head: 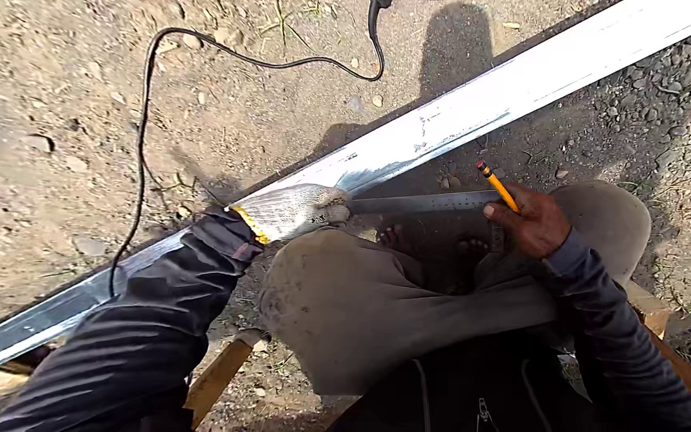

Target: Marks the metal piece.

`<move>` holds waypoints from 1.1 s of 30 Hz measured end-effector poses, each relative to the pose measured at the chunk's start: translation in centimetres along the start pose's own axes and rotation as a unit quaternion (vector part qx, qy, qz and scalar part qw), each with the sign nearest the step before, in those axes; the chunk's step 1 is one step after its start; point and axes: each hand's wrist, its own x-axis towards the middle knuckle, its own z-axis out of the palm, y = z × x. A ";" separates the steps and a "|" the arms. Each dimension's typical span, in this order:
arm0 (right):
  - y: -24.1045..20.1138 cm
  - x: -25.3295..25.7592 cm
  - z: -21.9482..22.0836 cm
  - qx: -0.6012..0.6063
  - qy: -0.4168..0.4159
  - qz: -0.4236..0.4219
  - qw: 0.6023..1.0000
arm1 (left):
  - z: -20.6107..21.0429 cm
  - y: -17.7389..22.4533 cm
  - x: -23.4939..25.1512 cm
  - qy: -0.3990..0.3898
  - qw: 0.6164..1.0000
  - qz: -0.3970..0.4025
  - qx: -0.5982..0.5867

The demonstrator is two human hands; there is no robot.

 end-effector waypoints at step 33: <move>2.1 13.4 13.1 0.411 0.210 0.261 0.848 | 1.4 6.6 15.0 0.201 0.937 0.061 0.278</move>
